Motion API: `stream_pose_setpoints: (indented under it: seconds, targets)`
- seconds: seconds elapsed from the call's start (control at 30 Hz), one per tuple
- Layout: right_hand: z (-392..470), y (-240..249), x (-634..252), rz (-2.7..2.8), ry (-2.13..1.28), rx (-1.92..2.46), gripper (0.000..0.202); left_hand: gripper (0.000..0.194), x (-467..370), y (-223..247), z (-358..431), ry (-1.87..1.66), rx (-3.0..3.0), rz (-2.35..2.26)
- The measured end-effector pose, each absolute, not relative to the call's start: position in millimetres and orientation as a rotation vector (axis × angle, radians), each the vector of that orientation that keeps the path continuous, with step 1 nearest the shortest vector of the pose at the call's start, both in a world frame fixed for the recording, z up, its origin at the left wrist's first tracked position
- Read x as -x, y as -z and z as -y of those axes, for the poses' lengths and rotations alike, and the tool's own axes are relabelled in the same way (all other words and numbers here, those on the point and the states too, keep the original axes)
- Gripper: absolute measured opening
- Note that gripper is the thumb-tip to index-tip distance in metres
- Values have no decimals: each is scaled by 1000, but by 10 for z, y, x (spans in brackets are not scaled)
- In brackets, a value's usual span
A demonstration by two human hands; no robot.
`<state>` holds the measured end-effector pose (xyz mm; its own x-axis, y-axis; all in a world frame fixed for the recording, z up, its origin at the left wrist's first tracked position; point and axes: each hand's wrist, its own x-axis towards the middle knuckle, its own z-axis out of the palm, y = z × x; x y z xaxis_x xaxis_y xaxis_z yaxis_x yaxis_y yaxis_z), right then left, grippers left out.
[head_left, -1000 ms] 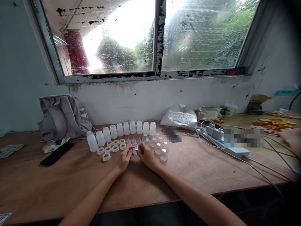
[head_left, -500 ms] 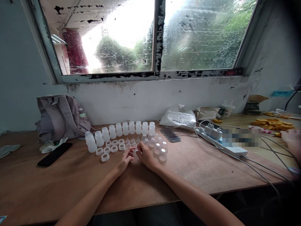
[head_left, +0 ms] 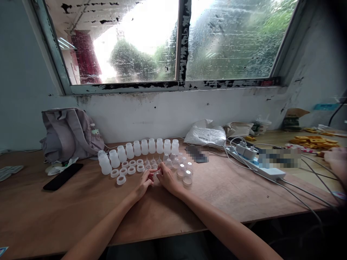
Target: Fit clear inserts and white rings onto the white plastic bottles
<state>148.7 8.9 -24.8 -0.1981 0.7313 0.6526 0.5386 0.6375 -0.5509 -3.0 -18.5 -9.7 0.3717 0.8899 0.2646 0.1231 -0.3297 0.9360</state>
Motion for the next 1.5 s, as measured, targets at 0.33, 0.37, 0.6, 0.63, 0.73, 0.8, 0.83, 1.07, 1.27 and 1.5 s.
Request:
stream_pose_setpoints:
  seconds: [0.33,0.37,0.6,0.63,0.73,0.8,0.83,1.07,1.27,1.5]
  targets:
    - [-94,250,-1492,1857,-301,1050,22,41,22,110,179,-1062,-1775,-927]
    - [-85,241,-1495,1854,-309,1061,22,38,13,111,182,-1075,-1807,-954]
    - [101,40,-1507,1918,-625,905,19,25,10,118,174,-1278,-2041,-1200]
    - [124,13,-1504,1913,-755,858,21,22,38,113,154,-1313,-2036,-1227]
    - [136,-2,-1488,1802,-1051,830,32,18,134,105,91,-1346,-1994,-1246]
    - [103,34,-1480,1758,-1093,867,32,18,169,116,70,-1330,-1982,-1212]
    - [83,57,-1478,1756,-1085,882,29,19,173,127,69,-1319,-1981,-1201]
    - [12,100,-1526,1739,-945,882,23,26,259,-5,10,-1353,-1963,-1303]
    - [-3,68,-1564,1682,-825,968,32,45,890,-425,-359,-1407,-1686,-2114]
    - [9,65,-1552,1683,-797,989,32,25,1064,-349,-509,-876,-2026,-2495]
